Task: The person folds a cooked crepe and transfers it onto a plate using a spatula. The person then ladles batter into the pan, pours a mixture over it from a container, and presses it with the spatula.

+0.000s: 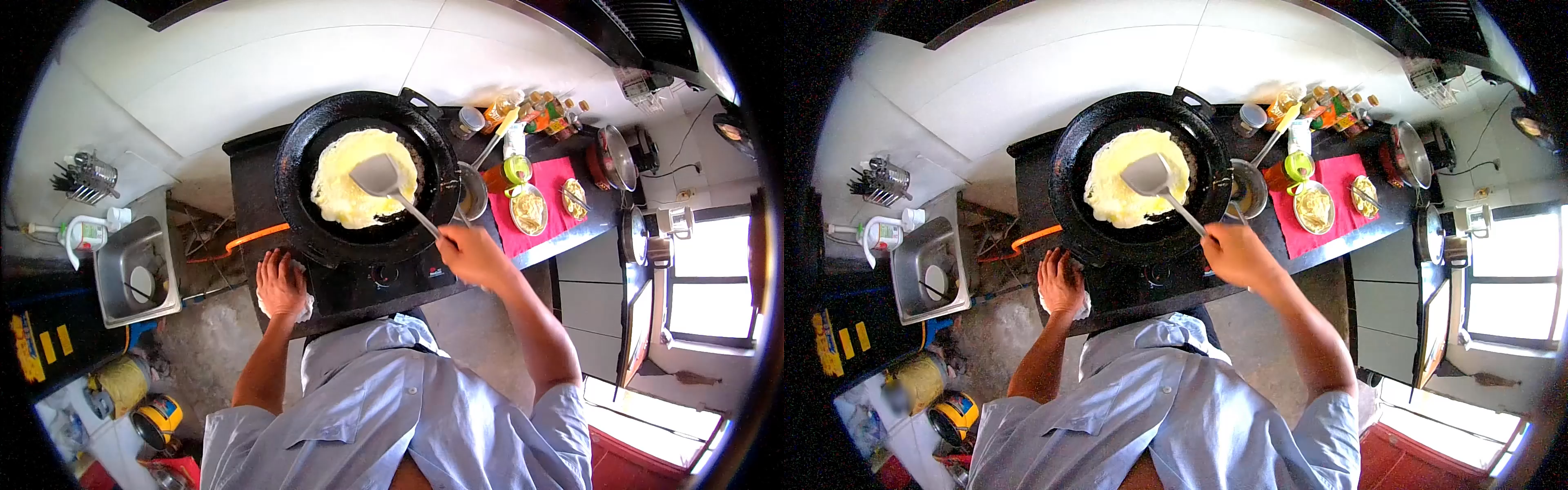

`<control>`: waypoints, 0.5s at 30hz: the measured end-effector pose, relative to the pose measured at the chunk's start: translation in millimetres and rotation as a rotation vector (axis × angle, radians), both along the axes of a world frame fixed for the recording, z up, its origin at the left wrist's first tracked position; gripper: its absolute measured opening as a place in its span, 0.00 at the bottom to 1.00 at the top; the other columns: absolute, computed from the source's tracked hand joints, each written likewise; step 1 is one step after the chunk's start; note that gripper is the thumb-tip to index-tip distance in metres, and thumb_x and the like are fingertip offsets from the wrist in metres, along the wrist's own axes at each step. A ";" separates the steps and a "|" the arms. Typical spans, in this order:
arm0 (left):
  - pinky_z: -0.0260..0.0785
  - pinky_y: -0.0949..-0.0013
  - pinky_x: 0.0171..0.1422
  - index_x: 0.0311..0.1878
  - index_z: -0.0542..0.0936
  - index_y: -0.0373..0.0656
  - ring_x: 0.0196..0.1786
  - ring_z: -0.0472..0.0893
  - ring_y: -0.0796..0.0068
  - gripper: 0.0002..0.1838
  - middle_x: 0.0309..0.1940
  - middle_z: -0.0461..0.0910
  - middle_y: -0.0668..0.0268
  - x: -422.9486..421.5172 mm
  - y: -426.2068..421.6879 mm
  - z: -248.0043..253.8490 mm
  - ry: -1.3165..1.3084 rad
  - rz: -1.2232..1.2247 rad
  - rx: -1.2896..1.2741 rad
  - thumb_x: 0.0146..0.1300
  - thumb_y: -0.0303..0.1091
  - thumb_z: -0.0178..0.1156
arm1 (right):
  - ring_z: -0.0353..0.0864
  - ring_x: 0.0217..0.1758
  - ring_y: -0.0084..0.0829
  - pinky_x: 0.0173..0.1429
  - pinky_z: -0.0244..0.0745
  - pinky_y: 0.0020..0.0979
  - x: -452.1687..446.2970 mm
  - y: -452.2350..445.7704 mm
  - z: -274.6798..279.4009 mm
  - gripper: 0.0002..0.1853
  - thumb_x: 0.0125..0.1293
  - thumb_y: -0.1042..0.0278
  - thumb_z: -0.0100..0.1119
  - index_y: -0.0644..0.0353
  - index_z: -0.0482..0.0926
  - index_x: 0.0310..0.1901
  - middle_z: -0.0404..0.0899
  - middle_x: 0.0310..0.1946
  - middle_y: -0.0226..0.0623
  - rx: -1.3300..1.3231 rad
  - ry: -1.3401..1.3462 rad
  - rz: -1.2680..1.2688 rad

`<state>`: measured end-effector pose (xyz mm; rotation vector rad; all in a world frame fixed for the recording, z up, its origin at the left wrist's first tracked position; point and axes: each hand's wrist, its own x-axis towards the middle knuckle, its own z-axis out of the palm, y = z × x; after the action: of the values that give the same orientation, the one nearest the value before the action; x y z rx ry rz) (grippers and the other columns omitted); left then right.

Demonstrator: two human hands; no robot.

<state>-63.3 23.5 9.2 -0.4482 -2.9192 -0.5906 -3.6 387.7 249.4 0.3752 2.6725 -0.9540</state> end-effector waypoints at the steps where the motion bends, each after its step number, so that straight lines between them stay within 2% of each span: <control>1: 0.52 0.47 0.86 0.69 0.76 0.47 0.80 0.66 0.53 0.25 0.73 0.73 0.59 0.3 0.3 2.6 -0.004 0.001 0.003 0.68 0.38 0.62 | 0.85 0.35 0.58 0.39 0.77 0.49 15.1 -4.0 8.8 0.12 0.74 0.62 0.58 0.63 0.80 0.41 0.82 0.30 0.55 -0.036 -0.024 -0.011; 6: 0.53 0.46 0.86 0.69 0.76 0.47 0.80 0.67 0.53 0.25 0.73 0.74 0.58 -0.2 -1.1 -1.3 0.020 -0.006 -0.009 0.70 0.39 0.61 | 0.82 0.33 0.58 0.36 0.74 0.48 41.7 -12.2 30.9 0.10 0.73 0.63 0.59 0.63 0.79 0.42 0.79 0.27 0.56 -0.146 -0.019 -0.005; 11: 0.53 0.46 0.86 0.69 0.77 0.47 0.79 0.67 0.52 0.25 0.73 0.73 0.57 -1.8 -2.3 -8.6 0.038 -0.020 -0.016 0.70 0.39 0.60 | 0.85 0.36 0.59 0.41 0.77 0.50 -23.3 -3.4 -4.4 0.12 0.73 0.62 0.58 0.63 0.82 0.40 0.82 0.30 0.58 -0.051 0.177 0.032; 15: 0.53 0.46 0.86 0.69 0.77 0.47 0.79 0.67 0.52 0.26 0.73 0.73 0.57 -2.0 -3.4 -10.6 0.037 -0.014 -0.023 0.69 0.40 0.61 | 0.85 0.40 0.61 0.45 0.79 0.51 -47.9 6.6 -24.6 0.15 0.73 0.59 0.57 0.63 0.84 0.40 0.83 0.32 0.58 -0.054 0.164 -0.011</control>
<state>-65.3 20.1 -1.4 -0.4781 -2.8931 -0.5456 -51.5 394.3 224.8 0.3128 2.7861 -1.1023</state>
